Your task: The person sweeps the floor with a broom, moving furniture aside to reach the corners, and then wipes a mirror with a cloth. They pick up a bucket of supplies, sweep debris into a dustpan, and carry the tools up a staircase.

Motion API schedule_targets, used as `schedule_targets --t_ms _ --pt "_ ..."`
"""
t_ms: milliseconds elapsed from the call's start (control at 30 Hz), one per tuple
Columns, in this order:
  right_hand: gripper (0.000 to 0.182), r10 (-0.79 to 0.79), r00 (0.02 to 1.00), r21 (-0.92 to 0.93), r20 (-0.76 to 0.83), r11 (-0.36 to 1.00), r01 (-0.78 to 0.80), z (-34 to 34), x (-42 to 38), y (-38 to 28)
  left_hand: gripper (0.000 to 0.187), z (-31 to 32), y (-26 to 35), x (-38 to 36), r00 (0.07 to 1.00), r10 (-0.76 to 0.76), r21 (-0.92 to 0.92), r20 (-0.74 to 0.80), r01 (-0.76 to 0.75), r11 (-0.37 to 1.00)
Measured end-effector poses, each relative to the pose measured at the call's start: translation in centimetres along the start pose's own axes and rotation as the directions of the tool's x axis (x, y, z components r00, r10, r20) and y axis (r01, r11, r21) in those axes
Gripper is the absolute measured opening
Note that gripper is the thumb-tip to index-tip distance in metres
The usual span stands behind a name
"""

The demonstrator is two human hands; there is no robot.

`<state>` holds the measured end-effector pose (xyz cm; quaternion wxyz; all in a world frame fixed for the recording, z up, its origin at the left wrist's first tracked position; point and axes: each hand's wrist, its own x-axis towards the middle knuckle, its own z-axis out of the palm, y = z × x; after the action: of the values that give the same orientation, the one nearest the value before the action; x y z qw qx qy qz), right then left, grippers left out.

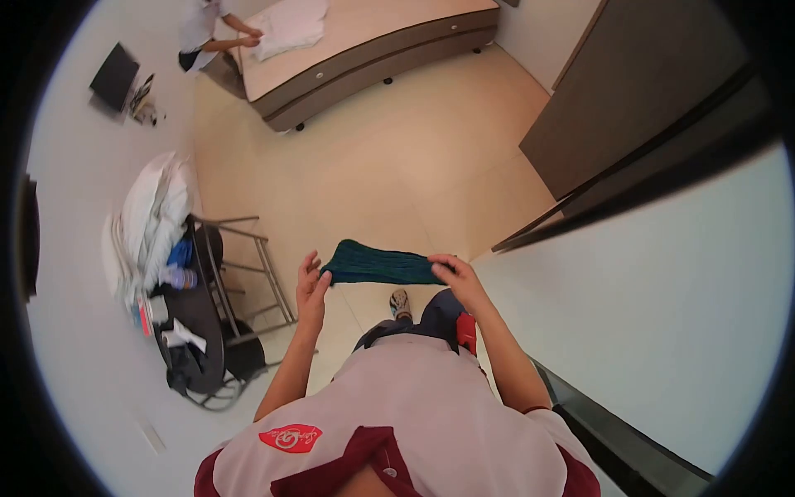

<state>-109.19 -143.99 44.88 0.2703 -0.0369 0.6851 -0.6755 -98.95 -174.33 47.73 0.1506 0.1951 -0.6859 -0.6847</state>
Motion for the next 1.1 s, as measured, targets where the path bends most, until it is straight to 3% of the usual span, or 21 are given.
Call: schedule_targets --t_ms 67,100,200,267,333,367,400,433,467,533,567,600,667,700,800,833,933,1000,1067,1100 --pt "0.038 -0.092 0.995 -0.300 0.033 0.949 0.097 -0.1 1.2 -2.2 0.017 1.8 1.3 6.3 0.974 0.160 0.091 0.160 -0.176 0.980" --pt "0.038 -0.029 0.999 -0.404 0.034 0.914 0.041 -0.3 2.2 -3.1 0.016 3.4 2.6 9.2 0.966 0.134 0.030 0.220 -0.144 0.989" --pt "0.032 -0.023 0.997 -0.745 0.068 0.664 0.066 -2.4 6.1 -2.9 0.016 8.2 2.8 16.5 0.924 0.014 0.098 0.383 -0.056 0.994" --pt "0.027 -0.210 0.977 -0.654 -0.035 0.744 0.136 -4.1 9.8 -4.1 0.017 11.6 1.5 21.8 0.929 -0.027 0.121 0.369 -0.019 0.992" --pt "0.026 -0.429 0.880 -0.559 -0.202 0.789 0.256 -6.3 13.8 -3.4 0.016 15.6 1.9 25.3 0.930 -0.065 0.122 0.361 0.022 0.992" --pt "0.028 -0.361 0.857 -0.295 -0.369 0.919 0.260 -7.1 16.5 -1.6 0.016 18.3 3.3 26.3 0.927 -0.076 0.106 0.368 0.039 0.994" --pt "0.029 -0.214 0.854 0.025 -0.474 0.966 0.256 -7.7 18.9 -2.6 0.016 21.0 3.9 27.8 0.921 -0.083 0.083 0.381 0.055 0.995" --pt "0.028 0.081 0.924 0.523 -0.374 0.841 0.138 -8.3 20.4 -4.8 0.020 22.9 3.3 28.9 0.868 -0.035 0.035 0.495 0.020 0.999" --pt "0.027 -0.036 0.922 0.490 -0.386 0.839 0.238 -9.2 22.7 -4.2 0.022 24.9 3.1 29.9 0.815 -0.042 0.062 0.578 0.007 0.998" --pt "0.032 0.074 0.956 0.687 -0.284 0.712 0.149 -10.5 24.7 -7.9 0.026 28.3 2.7 30.7 0.702 -0.052 0.107 0.710 -0.035 0.994" --pt "0.036 0.037 0.939 0.642 -0.341 0.739 0.204 -11.3 25.6 -8.6 0.034 30.1 2.9 31.5 0.635 -0.029 0.163 0.772 -0.153 0.975" --pt "0.040 -0.006 0.918 0.592 -0.397 0.762 0.261 -12.1 26.7 -9.3 0.037 31.5 2.4 32.6 0.567 -0.066 0.182 0.821 -0.152 0.971" --pt "0.052 -0.065 0.869 0.488 -0.490 0.806 0.335 -14.1 28.8 -9.6 0.038 34.4 1.9 35.4 0.372 0.037 0.156 0.927 -0.475 0.866" --pt "0.048 -0.025 0.845 0.487 -0.535 0.808 0.332 -14.5 29.1 -9.4 0.034 35.5 2.1 36.7 0.239 -0.035 0.153 0.970 -0.493 0.857" --pt "0.040 0.158 0.702 0.566 -0.695 0.722 0.398 -15.0 30.9 -5.9 0.030 38.8 1.5 41.0 0.003 -0.097 0.089 0.995 -0.412 0.907" --pt "0.038 0.219 0.638 0.587 -0.738 0.675 0.447 -15.6 32.0 -5.4 0.026 40.5 1.5 42.7 -0.042 -0.087 0.069 0.995 -0.325 0.943" --pt "0.035 0.348 0.514 0.619 -0.784 0.494 0.610 -15.4 34.1 -6.7 0.026 43.8 1.5 48.3 -0.107 -0.098 0.067 0.989 -0.264 0.962" --pt "0.041 0.437 0.469 0.636 -0.767 0.426 0.643 -16.4 35.2 -8.5 0.031 49.0 2.1 51.2 -0.181 -0.114 0.052 0.977 -0.315 0.948" --pt "0.048 0.419 0.382 0.564 -0.824 0.543 0.622 -16.6 35.5 -10.1 0.038 51.7 1.3 52.5 -0.303 -0.141 0.023 0.942 -0.364 0.931" --pt "0.053 0.396 0.311 0.497 -0.864 0.579 0.646 -16.5 35.8 -11.0 0.043 53.1 1.2 52.5 -0.339 -0.223 0.092 0.914 -0.362 0.928"
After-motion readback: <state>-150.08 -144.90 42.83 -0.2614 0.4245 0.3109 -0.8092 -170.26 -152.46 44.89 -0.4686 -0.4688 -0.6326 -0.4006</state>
